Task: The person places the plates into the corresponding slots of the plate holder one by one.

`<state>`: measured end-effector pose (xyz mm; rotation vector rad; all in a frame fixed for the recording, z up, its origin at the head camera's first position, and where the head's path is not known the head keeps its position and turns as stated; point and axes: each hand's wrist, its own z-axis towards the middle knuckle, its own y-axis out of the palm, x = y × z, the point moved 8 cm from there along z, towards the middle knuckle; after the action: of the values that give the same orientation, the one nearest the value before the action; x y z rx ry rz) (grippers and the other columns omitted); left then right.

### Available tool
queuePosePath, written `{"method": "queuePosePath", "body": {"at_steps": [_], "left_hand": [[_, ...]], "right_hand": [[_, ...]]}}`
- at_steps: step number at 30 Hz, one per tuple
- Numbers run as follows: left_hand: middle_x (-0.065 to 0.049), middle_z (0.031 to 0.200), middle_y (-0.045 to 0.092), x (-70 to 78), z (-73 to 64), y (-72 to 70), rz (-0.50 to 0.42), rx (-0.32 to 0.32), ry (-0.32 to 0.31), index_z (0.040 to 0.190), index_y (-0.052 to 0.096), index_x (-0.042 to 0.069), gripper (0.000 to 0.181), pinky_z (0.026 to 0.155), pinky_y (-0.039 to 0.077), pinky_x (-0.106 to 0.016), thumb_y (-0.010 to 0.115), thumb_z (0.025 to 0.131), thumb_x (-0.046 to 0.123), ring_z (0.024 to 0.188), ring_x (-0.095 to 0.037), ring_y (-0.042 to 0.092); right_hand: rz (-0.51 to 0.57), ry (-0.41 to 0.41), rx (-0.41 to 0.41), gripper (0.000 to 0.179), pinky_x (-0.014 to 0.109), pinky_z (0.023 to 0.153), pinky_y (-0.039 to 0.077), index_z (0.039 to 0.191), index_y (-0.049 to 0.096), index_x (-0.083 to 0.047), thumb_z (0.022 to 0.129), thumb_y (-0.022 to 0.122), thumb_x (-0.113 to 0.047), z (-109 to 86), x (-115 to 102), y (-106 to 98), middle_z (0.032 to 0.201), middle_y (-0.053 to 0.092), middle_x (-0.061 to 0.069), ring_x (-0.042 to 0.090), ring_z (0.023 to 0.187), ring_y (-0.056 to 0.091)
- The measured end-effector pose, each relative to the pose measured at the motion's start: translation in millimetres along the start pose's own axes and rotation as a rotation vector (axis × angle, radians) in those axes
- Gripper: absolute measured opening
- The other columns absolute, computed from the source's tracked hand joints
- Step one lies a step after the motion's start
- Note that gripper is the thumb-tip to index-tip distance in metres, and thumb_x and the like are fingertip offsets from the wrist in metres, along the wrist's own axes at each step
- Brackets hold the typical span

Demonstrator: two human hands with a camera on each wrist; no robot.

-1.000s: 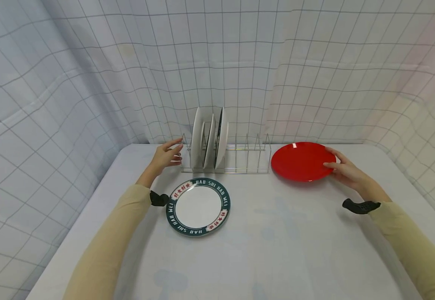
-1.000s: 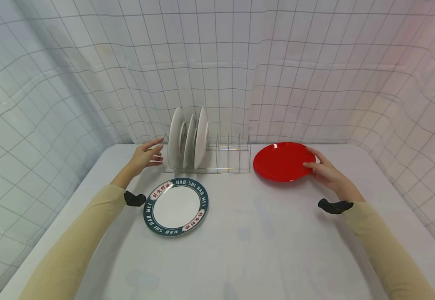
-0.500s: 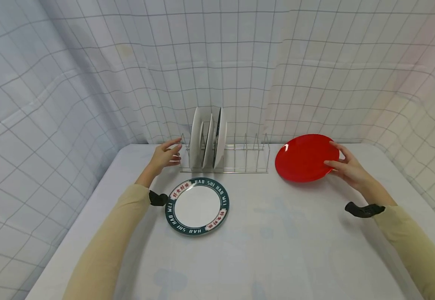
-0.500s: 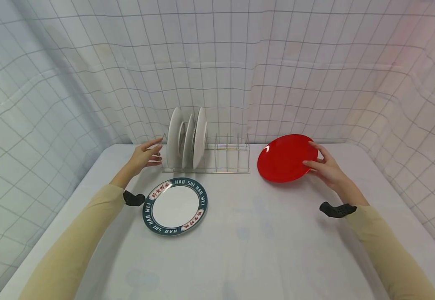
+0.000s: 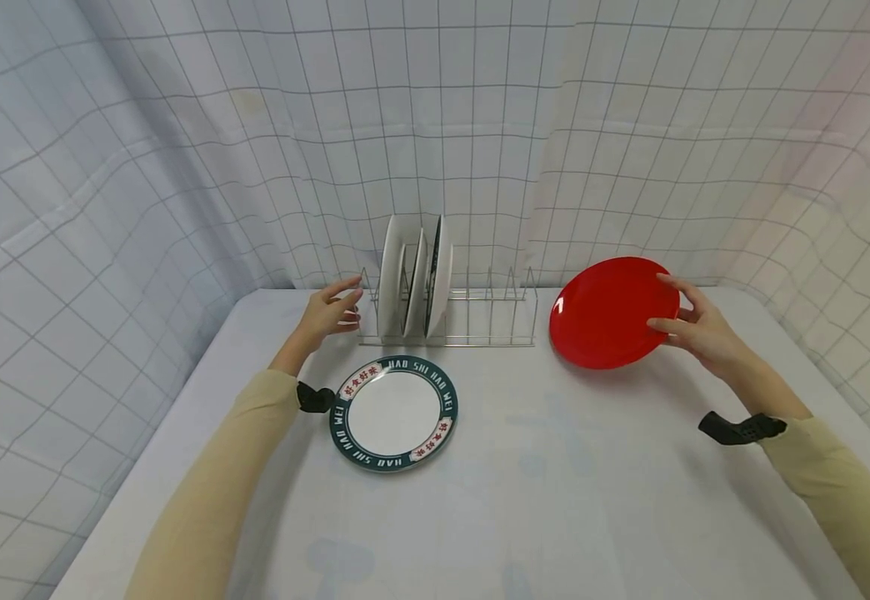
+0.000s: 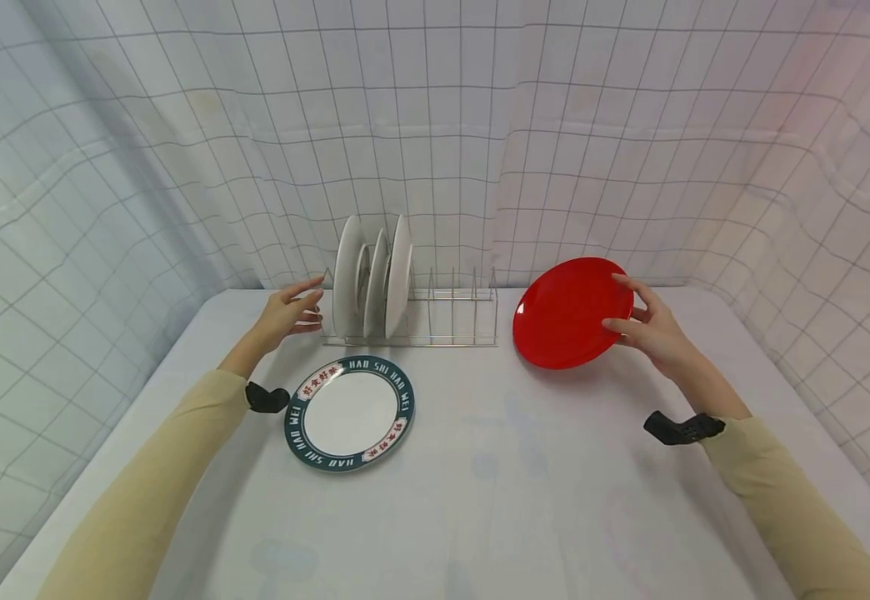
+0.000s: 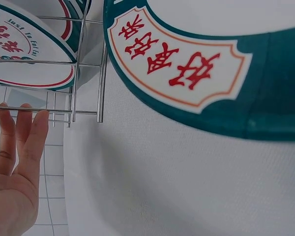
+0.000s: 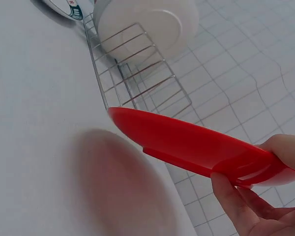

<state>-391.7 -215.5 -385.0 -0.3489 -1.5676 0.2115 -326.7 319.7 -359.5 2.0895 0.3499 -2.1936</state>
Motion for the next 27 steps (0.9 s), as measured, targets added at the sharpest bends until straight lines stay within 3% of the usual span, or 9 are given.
{"method": "queuePosePath", "body": {"at_steps": [11, 14, 21, 27], "left_hand": [[-0.007, 0.099, 0.051, -0.5, 0.2, 0.1, -0.009, -0.001, 0.003, 0.149, 0.038, 0.015, 0.053, 0.077, 0.059, -0.024, 0.05, 0.1, 0.034, 0.077, -0.008, 0.06], [-0.008, 0.101, 0.052, -0.6, 0.1, -0.2, -0.003, 0.0, 0.004, 0.149, 0.037, 0.015, 0.054, 0.08, 0.059, -0.026, 0.05, 0.1, 0.035, 0.078, -0.008, 0.06], [-0.011, 0.103, 0.051, -2.7, 1.7, -1.2, -0.009, 0.002, -0.002, 0.149, 0.038, 0.017, 0.054, 0.079, 0.059, -0.025, 0.05, 0.1, 0.036, 0.081, -0.01, 0.06], [-0.014, 0.106, 0.052, -1.2, 1.8, -0.3, -0.005, -0.006, 0.003, 0.149, 0.037, 0.017, 0.055, 0.078, 0.059, -0.023, 0.05, 0.1, 0.036, 0.079, -0.008, 0.06]], "right_hand": [[-0.095, -0.019, 0.01, 0.067, 0.02, 0.072, 0.059, 0.15, 0.027, -0.025, 0.095, 0.056, -0.001, -11.7, -28.4, 7.3, 0.128, 0.038, -0.012, 0.007, 0.102, 0.053], [-0.139, -0.015, 0.033, 0.066, 0.02, 0.072, 0.059, 0.149, 0.027, -0.025, 0.094, 0.057, -0.002, -11.8, -36.5, 8.8, 0.13, 0.037, -0.012, 0.007, 0.102, 0.054], [-0.121, -0.036, 0.032, 0.068, 0.02, 0.072, 0.059, 0.15, 0.027, -0.025, 0.094, 0.058, -0.001, -8.9, -52.7, 18.8, 0.13, 0.04, -0.009, 0.009, 0.103, 0.054], [-0.207, -0.043, 0.052, 0.068, 0.018, 0.073, 0.058, 0.15, 0.028, -0.026, 0.094, 0.06, -0.007, -5.0, -64.1, 26.1, 0.128, 0.042, -0.009, 0.008, 0.102, 0.054]]}}
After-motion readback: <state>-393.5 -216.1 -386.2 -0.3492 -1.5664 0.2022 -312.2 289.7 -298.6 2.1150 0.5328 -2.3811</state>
